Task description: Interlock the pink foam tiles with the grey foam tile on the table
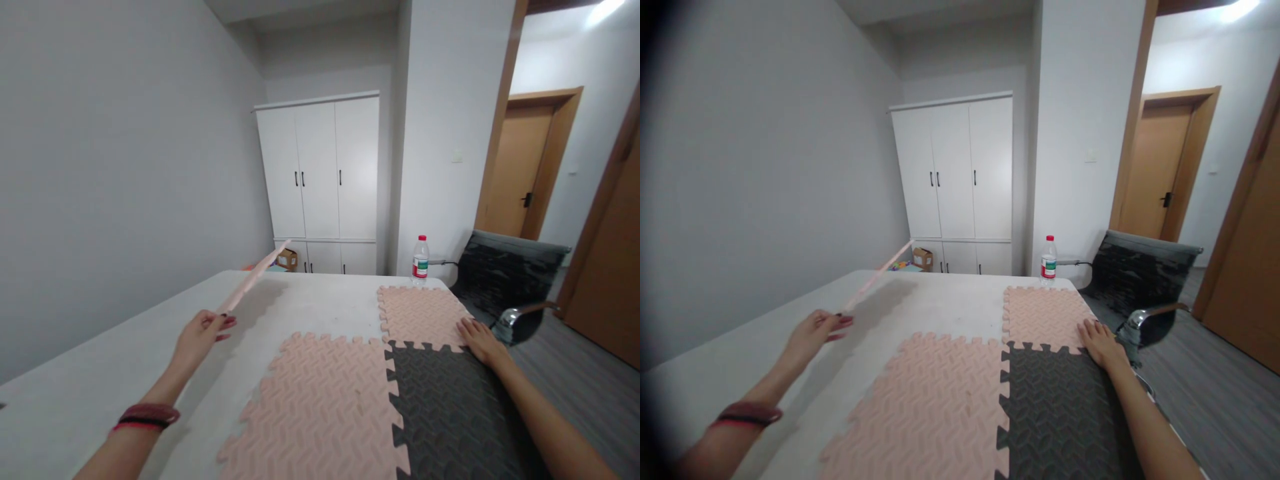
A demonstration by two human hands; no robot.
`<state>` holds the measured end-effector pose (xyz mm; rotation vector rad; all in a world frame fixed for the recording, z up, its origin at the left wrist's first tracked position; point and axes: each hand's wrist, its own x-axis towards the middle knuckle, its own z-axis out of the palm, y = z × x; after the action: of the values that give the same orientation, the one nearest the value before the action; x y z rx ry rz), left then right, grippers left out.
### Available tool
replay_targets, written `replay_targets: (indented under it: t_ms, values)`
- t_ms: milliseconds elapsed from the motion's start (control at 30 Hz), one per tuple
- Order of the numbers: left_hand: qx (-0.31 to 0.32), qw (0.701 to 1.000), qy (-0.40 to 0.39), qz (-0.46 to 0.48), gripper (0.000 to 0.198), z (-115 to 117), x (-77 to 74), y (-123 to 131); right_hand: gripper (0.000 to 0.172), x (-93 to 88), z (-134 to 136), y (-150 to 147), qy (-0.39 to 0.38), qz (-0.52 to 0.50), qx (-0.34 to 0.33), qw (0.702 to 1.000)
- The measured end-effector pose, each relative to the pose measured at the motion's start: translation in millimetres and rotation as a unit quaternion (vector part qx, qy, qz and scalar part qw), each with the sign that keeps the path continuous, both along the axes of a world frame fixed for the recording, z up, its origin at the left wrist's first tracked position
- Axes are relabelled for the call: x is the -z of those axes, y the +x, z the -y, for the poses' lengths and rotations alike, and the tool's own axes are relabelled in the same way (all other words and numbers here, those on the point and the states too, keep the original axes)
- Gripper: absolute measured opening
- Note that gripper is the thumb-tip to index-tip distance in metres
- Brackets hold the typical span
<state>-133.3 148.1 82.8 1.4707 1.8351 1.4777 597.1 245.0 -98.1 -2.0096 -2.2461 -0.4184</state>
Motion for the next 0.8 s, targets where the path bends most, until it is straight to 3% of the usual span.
replay_targets:
  t_ms: [133, 300, 500, 800]
  values:
    - [0.153, 0.988, 0.005, -0.037, 0.029, -36, 8.1, 60, 0.049, 1.6, 1, 1, 0.012, 0.006, -0.007, 1.000]
    - [0.245, 0.956, -0.001, -0.161, 0.023, -68, 42.4, 106, 0.050, -2.4, 2, -1, 0.007, 0.009, -0.003, 1.000]
    - [0.308, 0.911, -0.037, -0.271, 0.017, -81, 69.0, 102, 0.046, -6.7, 0, -3, 0.004, -0.002, 0.004, 1.000]
    - [0.337, 0.877, -0.070, -0.335, 0.022, -77, 73.0, 71, 0.044, -13.1, 7, -7, 0.020, 0.010, -0.024, 0.999]
